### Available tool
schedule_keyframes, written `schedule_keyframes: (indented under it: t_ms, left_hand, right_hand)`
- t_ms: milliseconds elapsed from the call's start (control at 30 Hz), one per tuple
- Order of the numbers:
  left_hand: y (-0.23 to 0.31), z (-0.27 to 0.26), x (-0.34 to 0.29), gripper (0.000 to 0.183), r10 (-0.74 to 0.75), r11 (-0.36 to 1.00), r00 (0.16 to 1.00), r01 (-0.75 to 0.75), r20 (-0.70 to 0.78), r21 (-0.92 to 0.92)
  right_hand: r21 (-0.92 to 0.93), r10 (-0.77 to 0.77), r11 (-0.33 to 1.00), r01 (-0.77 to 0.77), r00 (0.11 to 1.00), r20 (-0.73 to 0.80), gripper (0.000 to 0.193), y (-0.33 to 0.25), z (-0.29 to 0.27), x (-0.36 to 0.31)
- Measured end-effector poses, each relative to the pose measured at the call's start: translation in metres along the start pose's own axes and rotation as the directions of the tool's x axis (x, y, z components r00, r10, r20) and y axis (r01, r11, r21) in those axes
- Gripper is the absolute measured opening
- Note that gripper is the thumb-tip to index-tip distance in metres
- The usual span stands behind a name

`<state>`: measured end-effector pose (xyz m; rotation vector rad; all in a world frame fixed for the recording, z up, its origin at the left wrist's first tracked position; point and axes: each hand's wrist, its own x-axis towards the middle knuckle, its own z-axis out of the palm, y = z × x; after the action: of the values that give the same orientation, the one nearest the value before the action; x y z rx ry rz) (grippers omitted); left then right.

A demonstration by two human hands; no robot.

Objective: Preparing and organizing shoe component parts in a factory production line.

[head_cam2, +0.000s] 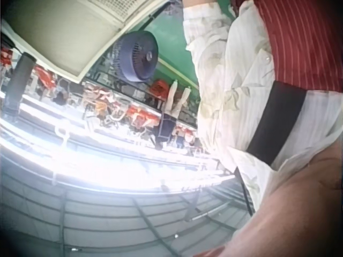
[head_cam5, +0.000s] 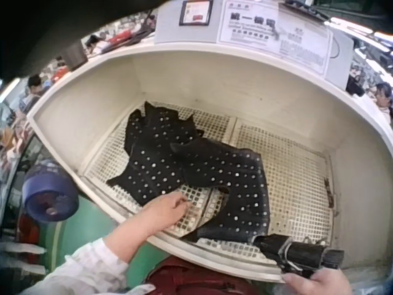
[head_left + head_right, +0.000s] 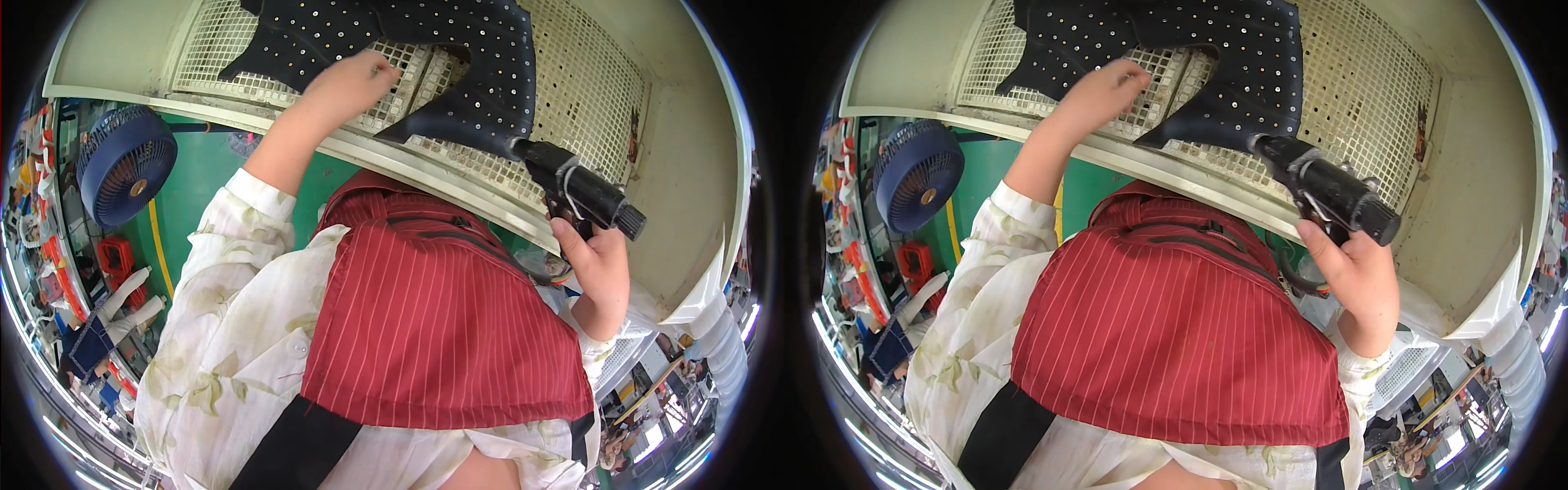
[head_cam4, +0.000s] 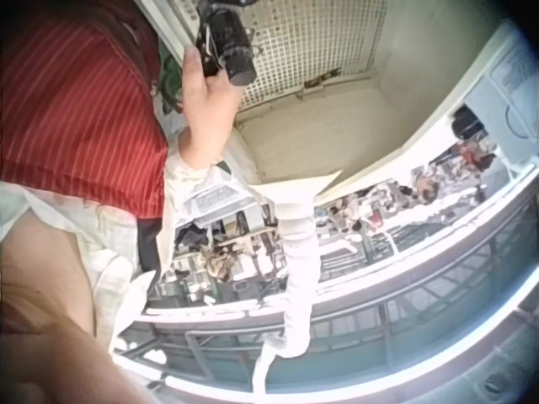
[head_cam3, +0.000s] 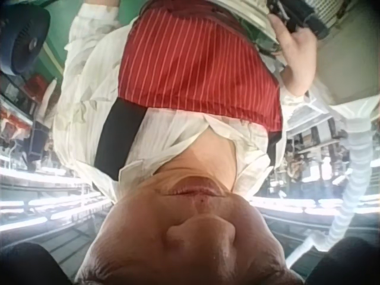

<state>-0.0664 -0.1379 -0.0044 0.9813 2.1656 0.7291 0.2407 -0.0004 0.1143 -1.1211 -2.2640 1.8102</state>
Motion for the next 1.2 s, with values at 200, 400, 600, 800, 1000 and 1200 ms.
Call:
schedule_keyframes:
  t_ms: [200,400,600,800,1000,1200]
  left_hand:
    - [-0.022,-0.012,0.0,0.029,-0.026,0.999,0.964,0.018,-0.265,-0.034]
    - [-0.022,-0.014,-0.006,0.027,-0.031,0.995,0.959,0.003,-0.281,-0.1]
    - [-0.023,0.002,-0.003,0.029,0.002,0.989,0.968,-0.04,-0.252,-0.144]
    - [0.004,0.007,0.0,0.03,0.193,0.972,0.964,-0.162,-0.184,0.173]
    - [0.009,0.021,0.019,0.048,0.734,0.579,0.659,-0.477,-0.166,0.661]
    - [0.033,0.03,0.031,0.052,0.913,0.222,0.383,-0.754,0.139,0.619]
  right_hand:
    - [-0.292,-0.109,0.944,0.155,0.98,0.167,0.03,-0.028,0.029,0.025]
    - [-0.323,-0.18,0.914,0.246,0.959,0.22,0.026,-0.029,0.024,0.025]
    - [-0.266,-0.131,0.955,0.134,0.991,0.03,0.026,-0.02,0.011,0.016]
    - [-0.325,-0.07,0.943,0.07,0.997,0.012,0.025,-0.011,-0.001,0.003]
    - [-0.129,0.023,0.991,-0.039,0.992,-0.127,0.028,0.019,-0.037,-0.019]
    - [0.244,0.342,0.929,-0.278,0.898,-0.278,0.022,0.085,-0.055,0.003]
